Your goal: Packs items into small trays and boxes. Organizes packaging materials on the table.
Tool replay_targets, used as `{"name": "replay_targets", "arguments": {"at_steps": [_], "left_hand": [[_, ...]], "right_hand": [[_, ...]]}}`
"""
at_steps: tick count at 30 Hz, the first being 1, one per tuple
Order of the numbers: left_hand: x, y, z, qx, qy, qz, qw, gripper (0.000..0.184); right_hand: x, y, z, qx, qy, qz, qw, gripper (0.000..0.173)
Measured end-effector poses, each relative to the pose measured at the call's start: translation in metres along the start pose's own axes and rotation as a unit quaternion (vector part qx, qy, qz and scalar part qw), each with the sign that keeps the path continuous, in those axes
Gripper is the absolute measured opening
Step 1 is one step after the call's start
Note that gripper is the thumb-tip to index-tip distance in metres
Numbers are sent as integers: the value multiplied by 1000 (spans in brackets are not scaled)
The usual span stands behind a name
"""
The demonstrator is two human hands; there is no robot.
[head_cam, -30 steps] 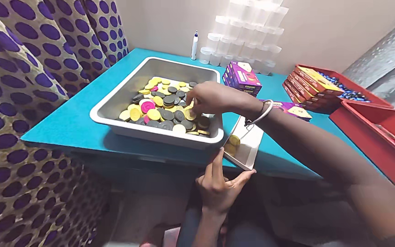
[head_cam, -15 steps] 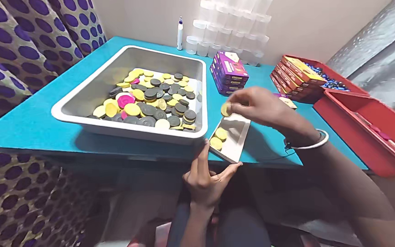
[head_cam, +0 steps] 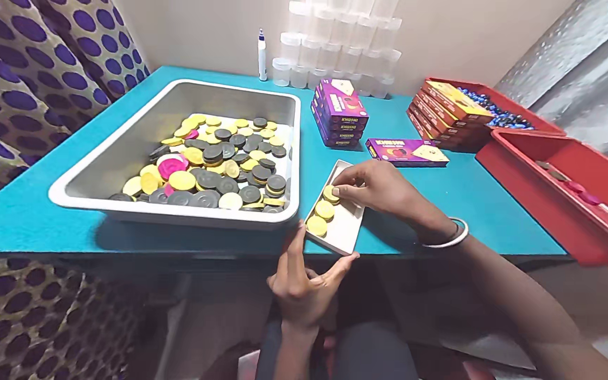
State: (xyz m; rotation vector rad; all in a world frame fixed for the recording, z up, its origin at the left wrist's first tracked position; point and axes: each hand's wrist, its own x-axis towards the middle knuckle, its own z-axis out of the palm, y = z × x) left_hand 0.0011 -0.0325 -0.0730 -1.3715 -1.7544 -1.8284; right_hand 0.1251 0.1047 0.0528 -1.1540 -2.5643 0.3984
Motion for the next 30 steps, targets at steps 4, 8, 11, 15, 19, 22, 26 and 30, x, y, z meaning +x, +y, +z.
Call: {"name": "replay_targets", "arguments": {"at_steps": [4, 8, 11, 15, 19, 22, 26, 30], "left_hand": [[-2, 5, 3, -6, -4, -7, 1000, 86], [-4, 7, 5, -14, -1, -13, 1000, 84], [-5, 11, 5, -11, -8, -16, 1000, 84], [-6, 14, 8, 9, 10, -11, 1000, 78], [-9, 17, 11, 7, 20, -9, 1000, 76], [-11, 18, 13, 21, 28, -7, 999, 75], [-12, 20, 14, 17, 21, -16, 1000, 77], [-12, 22, 15, 2, 8, -20, 1000, 78]], "right_hand": [[-1, -1, -7, -6, -15, 19, 1000, 11], [5, -23, -19, -84, 137, -64, 985, 18], [53, -54, -26, -76, 146, -185, 969, 15], [111, -107, -4, -37, -54, -350, 934, 19], [145, -141, 32, -96, -157, -338, 923, 24], [151, -151, 41, -89, -177, -337, 921, 21], [154, -150, 27, -55, -140, -292, 944, 20], [183, -139, 15, -121, -140, -298, 936, 29]]}}
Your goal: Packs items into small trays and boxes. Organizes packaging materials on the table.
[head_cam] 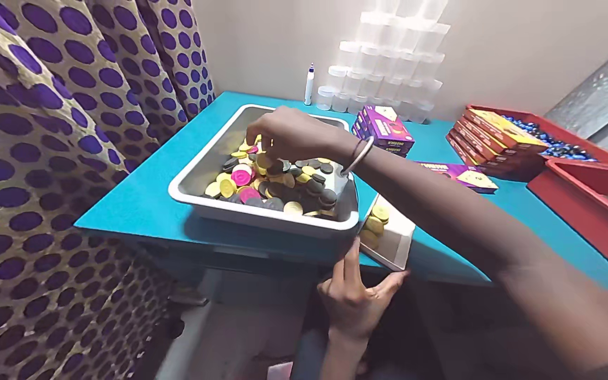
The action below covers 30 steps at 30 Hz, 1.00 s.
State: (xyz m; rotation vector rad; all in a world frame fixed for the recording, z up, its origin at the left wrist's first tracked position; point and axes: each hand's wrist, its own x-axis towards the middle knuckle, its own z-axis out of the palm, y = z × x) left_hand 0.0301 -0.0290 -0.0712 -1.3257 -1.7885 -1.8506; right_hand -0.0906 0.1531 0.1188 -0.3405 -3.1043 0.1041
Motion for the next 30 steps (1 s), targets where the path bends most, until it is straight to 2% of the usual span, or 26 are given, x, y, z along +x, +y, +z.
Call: {"name": "replay_targets", "arguments": {"at_steps": [2, 5, 7, 9, 11, 14, 16, 19, 22, 25, 27, 30], "left_hand": [[0, 0, 0, -3, -1, 3, 1000, 79], [-1, 2, 1, -5, -3, 2, 1000, 78], [-2, 3, 1, -5, -5, -2, 1000, 78], [-1, 5, 2, -7, -5, -1, 1000, 79], [-2, 6, 2, -8, -8, 3, 1000, 81], [-3, 7, 4, -11, -11, 4, 1000, 82], [-4, 6, 4, -11, -9, 3, 1000, 83], [-4, 8, 6, -17, -8, 0, 1000, 84], [-5, 8, 8, -19, -4, 6, 1000, 85], [-5, 8, 9, -20, -7, 8, 1000, 85], [-6, 9, 8, -13, -8, 7, 1000, 85], [-5, 9, 8, -7, -7, 8, 1000, 85]], "right_hand": [[9, 7, 6, 12, -38, -31, 999, 34], [15, 6, 18, -17, -61, -38, 997, 20], [13, 3, 20, -47, -62, -33, 996, 20], [5, 6, 16, -58, -42, -39, 997, 24], [-12, 9, 6, -29, 30, -21, 999, 22], [-69, 10, -17, 51, 165, 33, 984, 20], [-122, 10, -26, 74, 204, 110, 970, 23], [-200, 17, -19, 139, 168, 276, 936, 29], [-239, 34, 10, 207, 105, 368, 900, 28], [-245, 43, 35, 222, 85, 391, 889, 26], [-245, 45, 45, 225, 102, 395, 885, 25], [-250, 42, 47, 167, 113, 379, 903, 20]]}}
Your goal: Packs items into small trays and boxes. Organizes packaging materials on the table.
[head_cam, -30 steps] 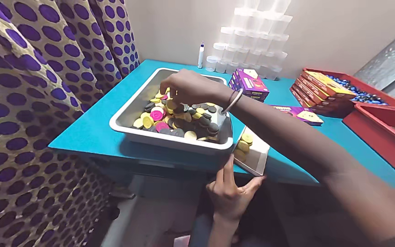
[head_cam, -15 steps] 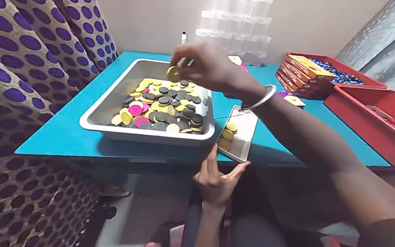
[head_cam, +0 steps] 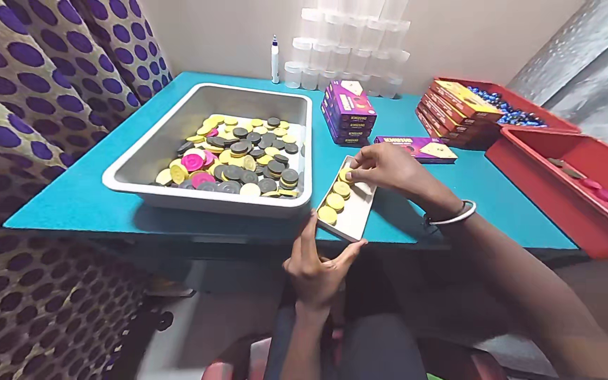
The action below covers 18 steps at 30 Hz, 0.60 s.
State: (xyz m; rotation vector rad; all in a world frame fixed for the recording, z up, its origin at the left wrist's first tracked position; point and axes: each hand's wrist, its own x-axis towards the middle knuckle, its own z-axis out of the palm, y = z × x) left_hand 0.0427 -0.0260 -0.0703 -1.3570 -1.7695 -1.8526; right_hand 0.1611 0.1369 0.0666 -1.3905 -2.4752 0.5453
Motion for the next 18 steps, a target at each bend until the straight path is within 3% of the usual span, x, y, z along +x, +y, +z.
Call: {"name": "replay_targets", "arguments": {"at_steps": [3, 5, 7, 9, 11, 14, 18], "left_hand": [[0, -1, 1, -4, 2, 4, 1000, 84], [-1, 0, 1, -8, 2, 1, 1000, 85], [-2, 0, 1, -13, 0, -7, 1000, 85], [-1, -1, 2, -12, 8, -11, 1000, 84], [-1, -2, 2, -9, 9, -9, 1000, 83], [-1, -1, 2, -8, 9, -11, 1000, 82], [-1, -1, 1, -18, 6, -18, 1000, 82]], "right_hand": [[-4, -4, -1, -56, 10, -21, 998, 17], [-6, -14, -5, -89, 73, -42, 992, 20], [2, -31, -9, -103, 180, -120, 971, 22], [26, -59, -17, -104, 211, -209, 949, 18], [58, -87, -19, -129, 139, -253, 949, 18], [118, -109, -7, -255, -22, -244, 935, 12], [173, -115, 24, -375, -151, -180, 897, 17]]}}
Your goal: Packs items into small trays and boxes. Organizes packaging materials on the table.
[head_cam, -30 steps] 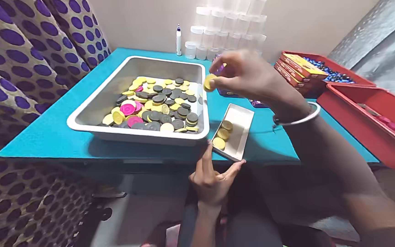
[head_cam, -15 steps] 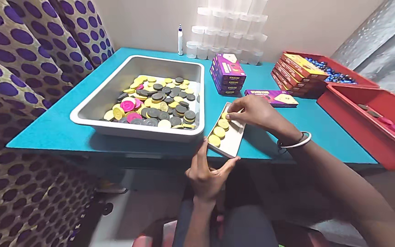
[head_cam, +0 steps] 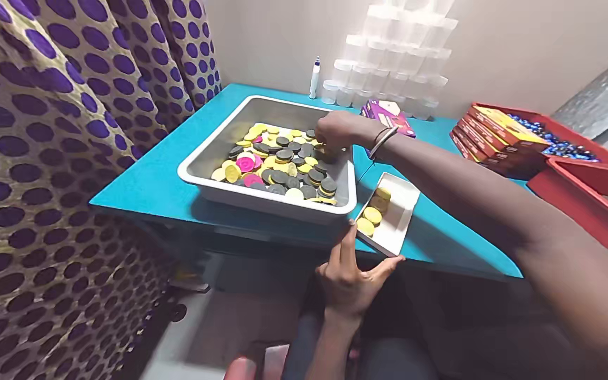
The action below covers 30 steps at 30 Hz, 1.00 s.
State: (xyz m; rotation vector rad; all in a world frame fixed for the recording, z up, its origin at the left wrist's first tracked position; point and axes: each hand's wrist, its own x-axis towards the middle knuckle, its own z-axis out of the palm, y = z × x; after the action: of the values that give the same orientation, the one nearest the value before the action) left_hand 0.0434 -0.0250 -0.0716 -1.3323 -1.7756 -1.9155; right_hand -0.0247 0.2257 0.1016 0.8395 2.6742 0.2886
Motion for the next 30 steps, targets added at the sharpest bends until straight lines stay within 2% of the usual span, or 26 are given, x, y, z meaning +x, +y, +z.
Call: {"name": "replay_targets", "arguments": {"at_steps": [5, 11, 15, 19, 21, 26, 28, 30], "left_hand": [[0, 0, 0, 10, 6, -1, 1000, 80], [0, 0, -1, 0, -3, -7, 1000, 79], [-1, -2, 1, -3, 2, -7, 1000, 80], [-1, -1, 2, 2, 8, -6, 1000, 80], [0, 0, 1, 5, 8, -5, 1000, 80], [-1, -1, 0, 5, -1, -4, 1000, 80], [0, -1, 0, 8, 0, -6, 1000, 79], [-1, -1, 0, 7, 3, -5, 1000, 80]], "right_hand": [[4, -6, -2, -22, -28, 1, 999, 15], [16, 3, -4, 14, 20, 75, 997, 16], [42, 27, 13, 9, 6, 23, 1000, 17], [31, 24, 10, 79, 18, -62, 995, 22], [27, 19, 6, 88, 14, -61, 994, 23], [20, 22, -2, 105, 65, -58, 991, 27], [13, 21, -11, 70, 38, -86, 993, 21], [6, 18, -18, 23, -28, -112, 993, 15]]}}
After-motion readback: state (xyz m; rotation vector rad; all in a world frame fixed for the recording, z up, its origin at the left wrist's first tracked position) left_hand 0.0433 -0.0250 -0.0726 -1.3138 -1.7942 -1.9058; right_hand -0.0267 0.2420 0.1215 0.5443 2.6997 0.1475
